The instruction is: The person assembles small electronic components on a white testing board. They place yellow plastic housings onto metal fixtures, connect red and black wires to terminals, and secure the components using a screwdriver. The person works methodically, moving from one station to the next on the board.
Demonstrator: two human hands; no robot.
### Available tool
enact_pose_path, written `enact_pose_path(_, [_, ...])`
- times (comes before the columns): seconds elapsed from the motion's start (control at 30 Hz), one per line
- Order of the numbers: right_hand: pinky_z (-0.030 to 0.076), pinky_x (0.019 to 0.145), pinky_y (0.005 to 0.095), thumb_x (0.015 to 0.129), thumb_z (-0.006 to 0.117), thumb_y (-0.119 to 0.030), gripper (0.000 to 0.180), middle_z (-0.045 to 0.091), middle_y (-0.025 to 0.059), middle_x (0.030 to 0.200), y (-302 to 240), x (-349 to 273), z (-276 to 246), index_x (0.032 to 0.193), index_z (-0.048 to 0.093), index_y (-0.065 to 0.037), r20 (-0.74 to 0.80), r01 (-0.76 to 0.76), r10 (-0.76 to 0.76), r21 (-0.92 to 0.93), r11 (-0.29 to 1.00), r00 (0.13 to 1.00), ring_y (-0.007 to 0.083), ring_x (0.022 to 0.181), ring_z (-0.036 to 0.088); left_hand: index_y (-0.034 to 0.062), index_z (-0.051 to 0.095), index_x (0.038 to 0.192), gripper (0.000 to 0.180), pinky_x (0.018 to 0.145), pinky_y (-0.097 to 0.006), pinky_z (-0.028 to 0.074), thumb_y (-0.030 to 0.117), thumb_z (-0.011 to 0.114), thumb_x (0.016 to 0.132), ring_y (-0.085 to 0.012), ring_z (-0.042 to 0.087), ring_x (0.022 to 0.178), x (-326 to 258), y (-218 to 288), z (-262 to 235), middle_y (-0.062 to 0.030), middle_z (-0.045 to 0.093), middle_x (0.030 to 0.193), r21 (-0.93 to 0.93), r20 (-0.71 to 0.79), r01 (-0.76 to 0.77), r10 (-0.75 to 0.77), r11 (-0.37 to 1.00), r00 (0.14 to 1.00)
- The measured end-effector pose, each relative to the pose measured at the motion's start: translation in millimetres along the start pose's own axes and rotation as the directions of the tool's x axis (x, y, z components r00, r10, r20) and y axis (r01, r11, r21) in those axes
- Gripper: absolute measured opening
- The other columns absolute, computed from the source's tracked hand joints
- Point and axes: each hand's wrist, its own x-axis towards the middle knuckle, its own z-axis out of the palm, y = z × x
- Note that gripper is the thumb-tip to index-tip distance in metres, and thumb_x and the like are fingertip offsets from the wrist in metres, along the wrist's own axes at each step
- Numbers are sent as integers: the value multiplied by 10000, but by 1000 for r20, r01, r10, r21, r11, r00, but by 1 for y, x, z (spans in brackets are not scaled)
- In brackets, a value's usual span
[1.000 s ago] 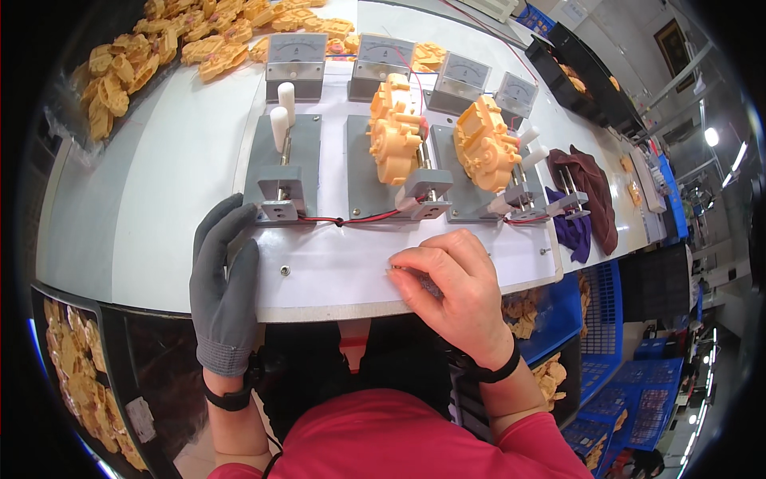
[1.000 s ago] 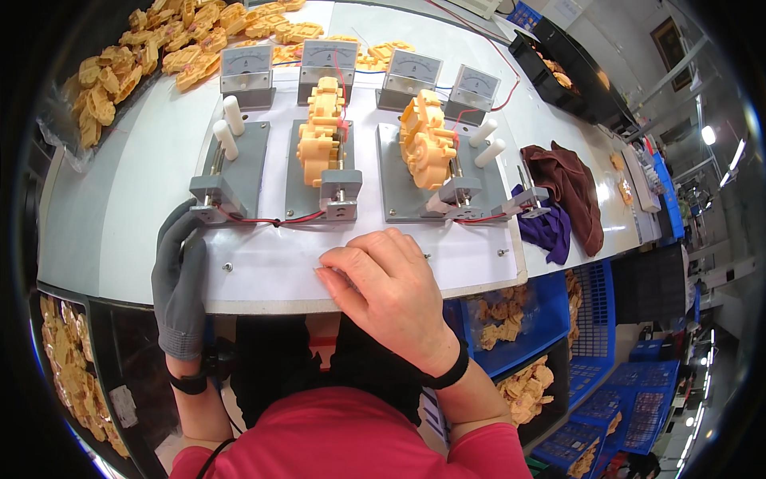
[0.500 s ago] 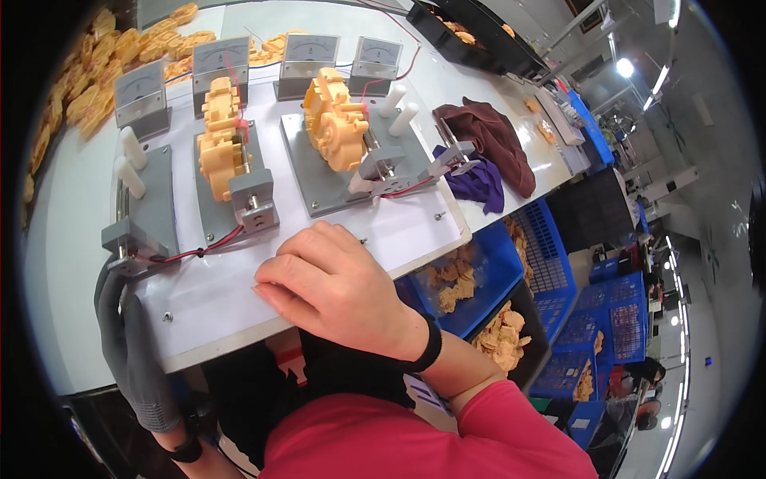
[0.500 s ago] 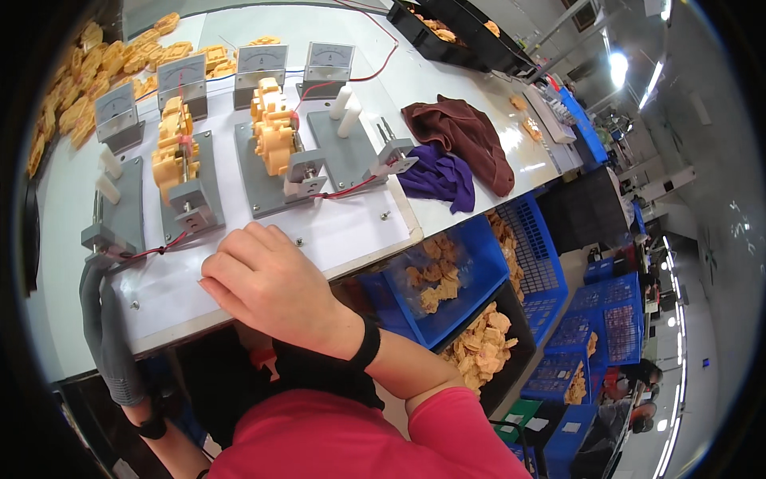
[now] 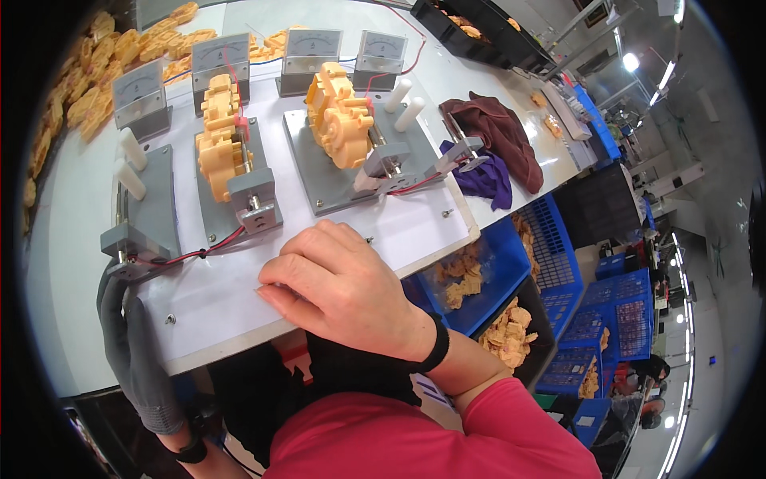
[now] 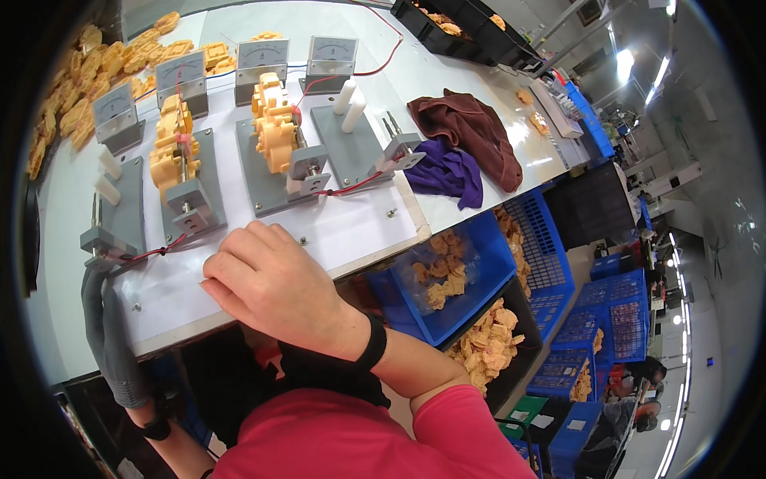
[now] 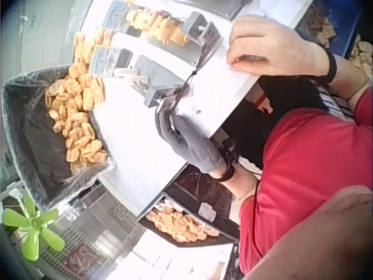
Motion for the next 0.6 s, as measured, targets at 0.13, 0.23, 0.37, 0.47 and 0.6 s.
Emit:
enact_pose_path(0.13, [447, 709, 356, 794, 752, -90, 155, 553, 39, 846, 0, 1, 0, 868, 615, -85, 0, 8, -8, -2, 1000, 1000, 246, 790, 565, -26, 526, 1354, 450, 1085, -347, 359, 229, 433, 995, -215, 511, 1239, -1, 6, 2, -122, 541, 1352, 18, -2, 4, -4, 1000, 1000])
enact_pose_path(0.23, [447, 707, 357, 792, 754, -90, 157, 556, 39, 851, 1, 0, -1, 868, 617, -85, 2, 8, -8, -1, 1000, 1000, 249, 787, 566, -31, 527, 1354, 455, 1096, -349, 350, 231, 436, 994, -222, 503, 1254, -1, 9, 5, -131, 534, 1368, -1, 17, -16, 16, 1000, 1000])
enact_pose_path(0.37, [472, 686, 351, 746, 803, -81, 192, 585, 38, 847, 2, 0, -3, 887, 671, -84, 7, -16, 16, 2, 1000, 1000, 239, 776, 580, -28, 540, 1328, 397, 1099, -352, 364, 136, 458, 976, -218, 504, 1271, -2, 14, 7, -119, 519, 1389, -59, -1, 9, -9, 998, 1000])
enact_pose_path(0.47, [471, 686, 351, 743, 801, -73, 187, 587, 42, 839, 2, 1, -3, 881, 675, -85, 8, -19, 19, -2, 1000, 1000, 238, 767, 581, -25, 548, 1316, 375, 1103, -354, 359, 104, 449, 979, -217, 497, 1280, -1, 15, 9, -121, 523, 1387, -25, -38, 42, -43, 999, 998])
enact_pose_path(0.6, [472, 692, 352, 733, 800, -53, 182, 597, 51, 820, -1, 5, -2, 871, 685, -82, 36, -7, 8, -22, 1000, 999, 243, 752, 583, -29, 569, 1294, 353, 1118, -366, 341, 62, 438, 980, -243, 484, 1303, 2, 6, -3, -143, 532, 1389, 46, 31, -33, 32, 998, 999])
